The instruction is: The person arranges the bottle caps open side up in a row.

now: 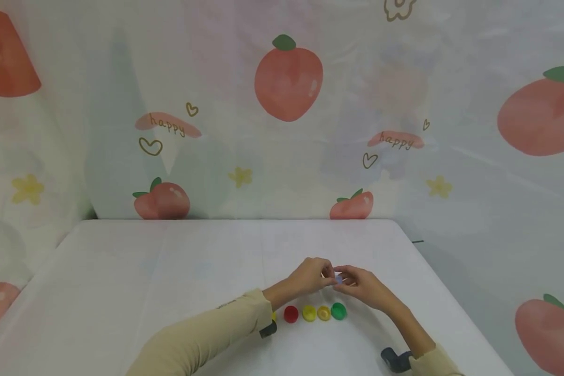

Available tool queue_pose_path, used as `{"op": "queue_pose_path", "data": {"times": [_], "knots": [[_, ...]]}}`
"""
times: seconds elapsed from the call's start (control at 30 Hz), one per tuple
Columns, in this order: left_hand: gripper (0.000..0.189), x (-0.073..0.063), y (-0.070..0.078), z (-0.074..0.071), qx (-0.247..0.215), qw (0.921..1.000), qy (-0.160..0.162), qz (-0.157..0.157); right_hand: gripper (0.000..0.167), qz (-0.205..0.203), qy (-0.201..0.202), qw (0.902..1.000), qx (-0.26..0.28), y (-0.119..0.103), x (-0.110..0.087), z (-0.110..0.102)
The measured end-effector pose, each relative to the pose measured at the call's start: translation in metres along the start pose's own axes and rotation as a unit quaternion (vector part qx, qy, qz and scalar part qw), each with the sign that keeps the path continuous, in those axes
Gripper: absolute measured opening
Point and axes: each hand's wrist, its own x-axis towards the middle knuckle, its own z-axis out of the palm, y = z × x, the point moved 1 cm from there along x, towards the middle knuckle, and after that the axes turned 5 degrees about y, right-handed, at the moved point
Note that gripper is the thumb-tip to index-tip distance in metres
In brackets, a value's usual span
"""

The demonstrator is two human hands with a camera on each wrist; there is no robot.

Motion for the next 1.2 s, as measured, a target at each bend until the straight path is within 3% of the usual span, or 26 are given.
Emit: {"op": "queue_pose_path", "data": {"times": [0.43, 0.73, 1.0, 1.2], "knots": [[0.021, -0.002, 0.003, 0.013, -0.017, 0.9996, -0.020, 0.013, 0.037, -0.006, -0.024, 0.9997, 0.000, 0.003, -0.012, -0.007], [0.021, -0.005, 0.004, 0.016, 0.015, 0.9960, -0.075, 0.047, 0.037, 0.014, -0.050, 0.9983, -0.029, 0.003, -0.021, -0.014], [0.025, -0.009, 0.007, 0.019, 0.049, 0.9898, -0.122, 0.056, 0.032, 0.038, -0.080, 0.9955, -0.033, 0.004, -0.028, -0.015], [0.026, -0.010, 0.009, 0.022, 0.047, 0.9880, -0.139, 0.047, 0.033, 0.062, -0.107, 0.9917, -0.037, 0.006, -0.032, -0.013]]}}
